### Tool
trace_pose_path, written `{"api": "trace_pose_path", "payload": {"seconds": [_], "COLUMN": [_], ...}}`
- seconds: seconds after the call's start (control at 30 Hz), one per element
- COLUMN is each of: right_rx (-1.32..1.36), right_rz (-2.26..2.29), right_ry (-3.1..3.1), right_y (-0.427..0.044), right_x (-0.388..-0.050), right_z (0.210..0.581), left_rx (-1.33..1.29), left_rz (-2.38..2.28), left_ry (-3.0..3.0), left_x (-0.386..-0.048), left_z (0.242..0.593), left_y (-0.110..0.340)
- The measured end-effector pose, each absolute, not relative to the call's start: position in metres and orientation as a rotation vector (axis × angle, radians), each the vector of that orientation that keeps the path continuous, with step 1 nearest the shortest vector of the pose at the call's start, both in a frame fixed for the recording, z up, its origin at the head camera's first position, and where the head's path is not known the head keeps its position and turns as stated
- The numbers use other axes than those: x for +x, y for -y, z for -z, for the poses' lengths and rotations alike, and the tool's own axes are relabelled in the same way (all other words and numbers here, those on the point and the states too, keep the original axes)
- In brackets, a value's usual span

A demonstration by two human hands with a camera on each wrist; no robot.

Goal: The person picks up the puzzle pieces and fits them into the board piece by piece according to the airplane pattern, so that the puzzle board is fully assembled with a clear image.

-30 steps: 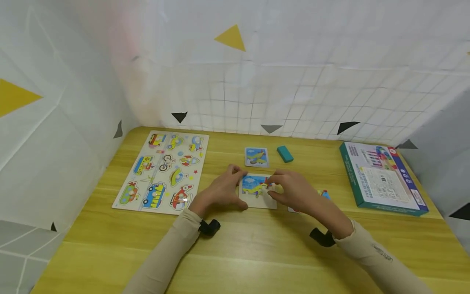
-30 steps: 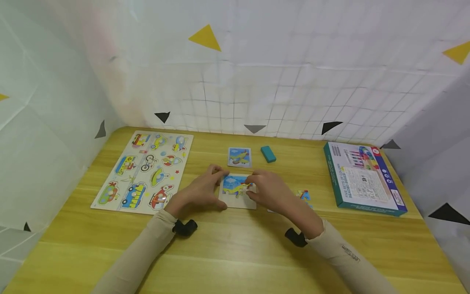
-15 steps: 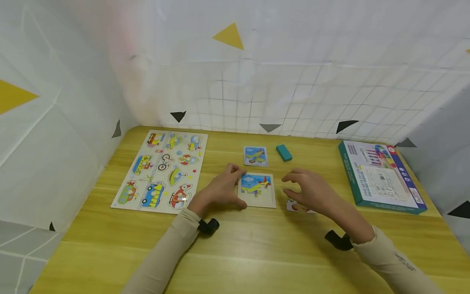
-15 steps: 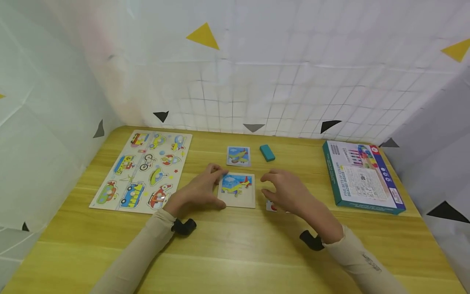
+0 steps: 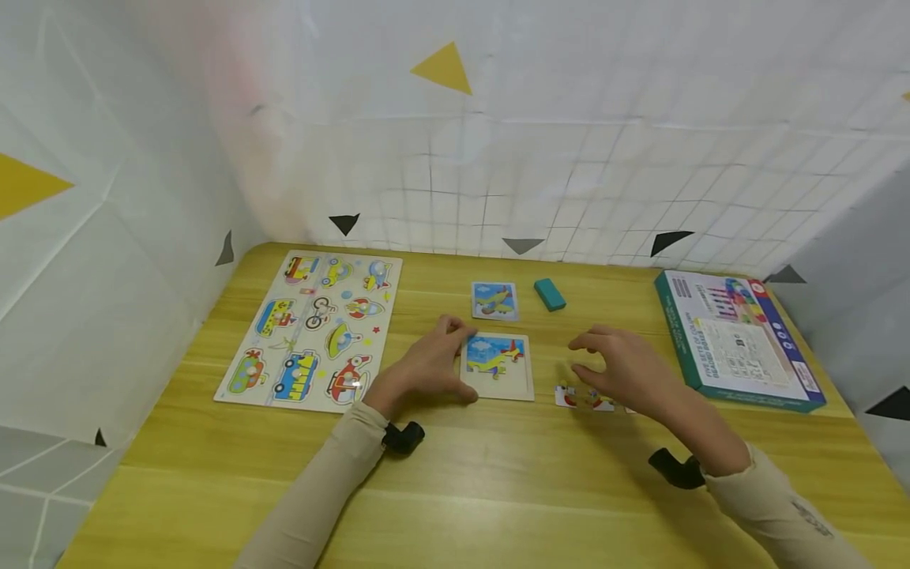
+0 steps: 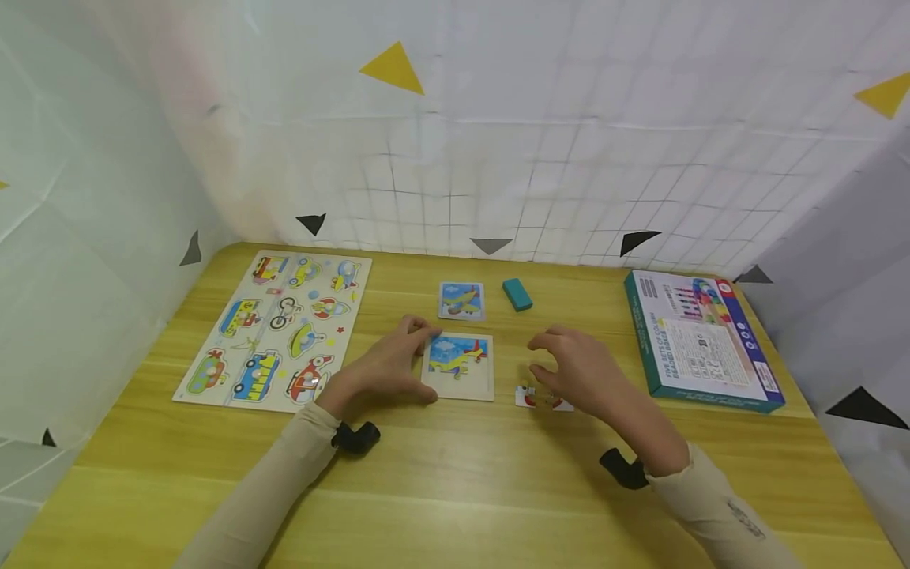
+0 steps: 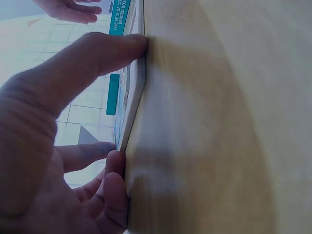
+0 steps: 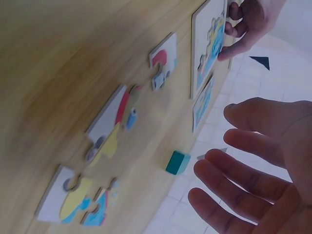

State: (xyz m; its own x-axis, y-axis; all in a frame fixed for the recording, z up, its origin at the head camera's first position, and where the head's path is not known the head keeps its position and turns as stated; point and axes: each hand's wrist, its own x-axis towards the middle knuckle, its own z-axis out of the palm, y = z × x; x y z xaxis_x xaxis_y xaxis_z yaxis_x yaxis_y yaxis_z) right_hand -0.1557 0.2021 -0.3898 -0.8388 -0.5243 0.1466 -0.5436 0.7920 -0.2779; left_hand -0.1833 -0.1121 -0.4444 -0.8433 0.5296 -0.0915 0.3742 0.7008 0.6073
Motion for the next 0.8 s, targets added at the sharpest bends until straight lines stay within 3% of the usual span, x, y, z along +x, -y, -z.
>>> {"api": "trace_pose_path", "payload": {"seconds": [0.8], "right_rx": [0.714], "right_rz": [-0.435], "right_ry": [3.031], "right_y": [-0.243], "right_x": [-0.150], "right_z": [0.399], "left_rx": [0.711], "left_rz": [-0.853], "left_ry": [-2.652], "left_x": [-0.185], "left_z": [0.445], "left_y": [0.112]}}
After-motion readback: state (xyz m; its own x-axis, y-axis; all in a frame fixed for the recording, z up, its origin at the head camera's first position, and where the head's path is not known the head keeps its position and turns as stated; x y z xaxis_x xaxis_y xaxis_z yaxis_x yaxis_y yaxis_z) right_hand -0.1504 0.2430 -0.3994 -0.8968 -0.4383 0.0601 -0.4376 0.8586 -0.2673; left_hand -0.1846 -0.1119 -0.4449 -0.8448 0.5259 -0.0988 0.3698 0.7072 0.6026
